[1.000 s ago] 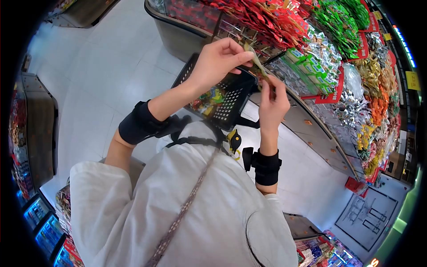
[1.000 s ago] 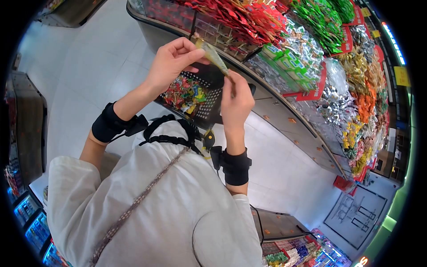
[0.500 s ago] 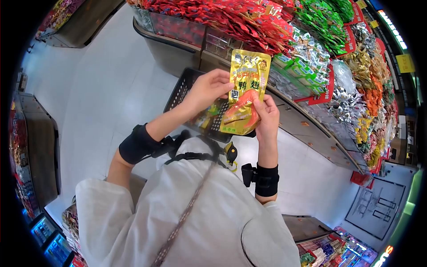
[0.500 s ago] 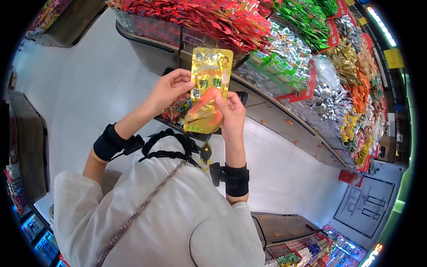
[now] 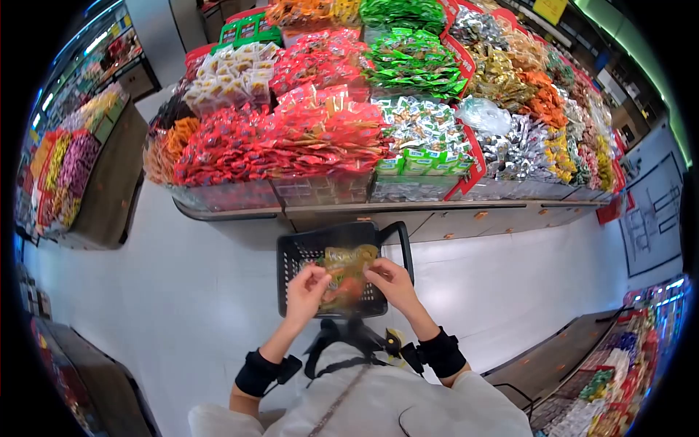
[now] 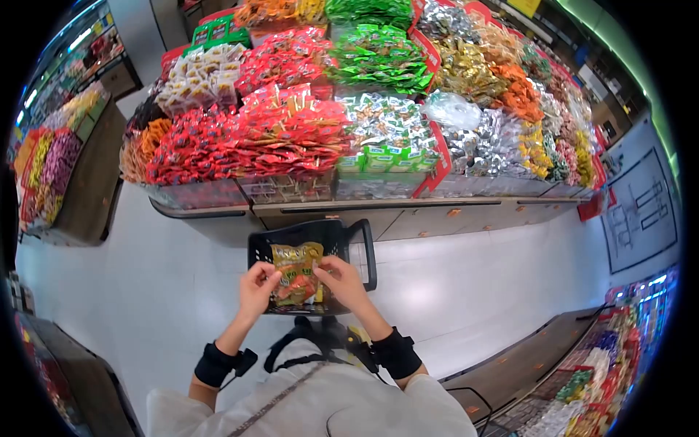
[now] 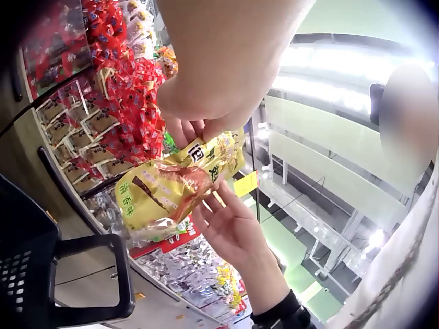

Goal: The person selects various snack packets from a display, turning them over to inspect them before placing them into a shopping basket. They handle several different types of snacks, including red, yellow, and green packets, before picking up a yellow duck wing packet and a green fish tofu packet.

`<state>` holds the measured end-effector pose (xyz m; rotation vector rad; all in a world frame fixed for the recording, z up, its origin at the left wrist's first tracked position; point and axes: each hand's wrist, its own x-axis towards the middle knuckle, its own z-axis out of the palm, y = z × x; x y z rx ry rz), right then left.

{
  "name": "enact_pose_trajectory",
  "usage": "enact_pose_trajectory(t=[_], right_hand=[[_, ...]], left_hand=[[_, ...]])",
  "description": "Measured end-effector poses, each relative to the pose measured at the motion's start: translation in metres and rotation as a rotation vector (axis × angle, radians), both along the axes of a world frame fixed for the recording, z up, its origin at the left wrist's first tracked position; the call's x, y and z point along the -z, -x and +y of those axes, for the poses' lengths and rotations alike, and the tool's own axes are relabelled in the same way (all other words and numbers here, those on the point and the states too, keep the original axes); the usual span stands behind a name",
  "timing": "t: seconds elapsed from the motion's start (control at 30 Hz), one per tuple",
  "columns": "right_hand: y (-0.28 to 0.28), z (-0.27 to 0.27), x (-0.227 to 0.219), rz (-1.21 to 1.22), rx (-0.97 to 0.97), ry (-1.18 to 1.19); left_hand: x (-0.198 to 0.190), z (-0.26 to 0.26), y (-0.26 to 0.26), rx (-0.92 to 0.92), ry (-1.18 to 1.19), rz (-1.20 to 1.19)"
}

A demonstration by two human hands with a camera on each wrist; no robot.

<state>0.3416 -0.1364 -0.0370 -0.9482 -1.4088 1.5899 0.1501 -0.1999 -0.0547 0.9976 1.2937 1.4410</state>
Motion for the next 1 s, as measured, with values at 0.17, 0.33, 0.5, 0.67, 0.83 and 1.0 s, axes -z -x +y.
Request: enact_pose_trajectory(t=[0.17, 0.33, 0.5, 0.67, 0.83, 1.0], right_hand=[[-0.006, -0.007, 0.015, -0.136, 0.081, 0.027], [-0.012, -0.016, 0.025, -0.133, 0.132, 0.111], [-0.026, -0.019, 0.025, -0.130, 0.186, 0.137], [-0.052, -0.023, 0.024, -0.226, 0.197, 0.082], [-0.095, -0.024, 0.040, -0.193, 0.245, 0.077], [-0.168, -0.018, 0.039, -0.109, 0.290, 0.088]], left_hand=[[0.002, 0.000, -0.004, 0.095, 0.101, -0.005], [0.044, 0.011, -0.004, 0.125, 0.048, 0.192], [0.044, 0.020, -0.025, 0.150, 0.060, 0.191], [0.045, 0.020, -0.048, 0.224, 0.065, 0.257], [0.037, 0.025, -0.089, 0.266, 0.050, 0.315], [0.025, 0.036, -0.166, 0.278, 0.059, 0.298]])
